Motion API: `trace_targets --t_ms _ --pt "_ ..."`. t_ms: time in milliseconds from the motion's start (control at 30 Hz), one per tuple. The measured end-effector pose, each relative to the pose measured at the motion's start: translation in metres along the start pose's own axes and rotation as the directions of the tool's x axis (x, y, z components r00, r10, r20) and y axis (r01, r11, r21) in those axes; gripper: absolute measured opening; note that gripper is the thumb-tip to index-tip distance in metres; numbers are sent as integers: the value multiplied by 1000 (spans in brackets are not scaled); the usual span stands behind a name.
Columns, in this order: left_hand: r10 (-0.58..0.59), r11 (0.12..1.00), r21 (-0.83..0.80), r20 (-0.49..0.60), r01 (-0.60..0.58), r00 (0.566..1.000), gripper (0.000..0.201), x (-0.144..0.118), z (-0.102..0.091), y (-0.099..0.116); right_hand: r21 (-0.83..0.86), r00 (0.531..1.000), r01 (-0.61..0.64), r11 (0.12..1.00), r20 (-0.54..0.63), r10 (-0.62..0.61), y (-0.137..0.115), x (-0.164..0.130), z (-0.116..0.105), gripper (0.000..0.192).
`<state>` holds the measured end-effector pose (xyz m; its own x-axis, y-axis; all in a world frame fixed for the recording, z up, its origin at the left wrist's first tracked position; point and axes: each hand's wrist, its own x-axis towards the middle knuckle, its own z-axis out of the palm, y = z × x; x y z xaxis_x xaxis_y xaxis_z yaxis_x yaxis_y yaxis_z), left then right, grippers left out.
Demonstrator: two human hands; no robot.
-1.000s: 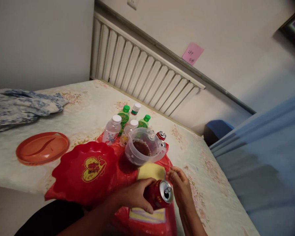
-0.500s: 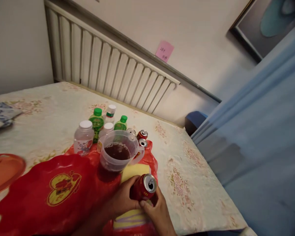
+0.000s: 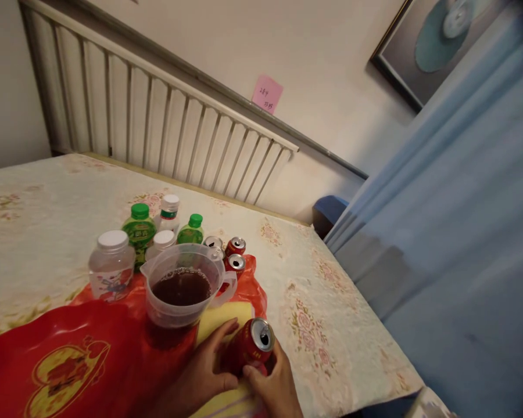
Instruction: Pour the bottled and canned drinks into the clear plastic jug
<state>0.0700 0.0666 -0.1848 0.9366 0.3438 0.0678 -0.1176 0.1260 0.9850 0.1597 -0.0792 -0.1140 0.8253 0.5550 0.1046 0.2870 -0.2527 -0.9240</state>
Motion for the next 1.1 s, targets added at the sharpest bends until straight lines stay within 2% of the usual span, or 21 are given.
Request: trace_targets --t_ms 100,200,300,400,533,633,767,1100 --pt "33 999 -2 -37 -33 999 76 2 -8 -4 82 995 -12 997 -95 20 11 11 -12 46" --pt "51 999 -14 -47 -52 998 61 5 -14 -2 81 980 -14 997 -196 29 22 24 -28 37" --pt "21 997 -74 -15 -22 1000 59 6 -14 0 17 965 -9 1000 -262 13 29 40 -45 33" --pt "-4 994 -112 38 8 999 59 6 -12 -2 -7 960 8 1000 -280 -9 35 58 -58 29" --pt "-12 994 -107 41 16 999 56 7 -12 -10 11 947 30 999 -322 -25 47 86 -67 34" --pt "-22 995 -95 64 28 998 55 7 -12 -13 -27 928 30 999 -372 -38 55 108 -71 34" --pt "-55 995 -74 99 62 994 53 7 -13 -14 -53 922 43 998 -383 -60 62 134 -71 36" --pt "-66 994 -78 96 73 993 54 8 -14 -18 -107 922 62 992 -375 -98 74 185 -53 38"
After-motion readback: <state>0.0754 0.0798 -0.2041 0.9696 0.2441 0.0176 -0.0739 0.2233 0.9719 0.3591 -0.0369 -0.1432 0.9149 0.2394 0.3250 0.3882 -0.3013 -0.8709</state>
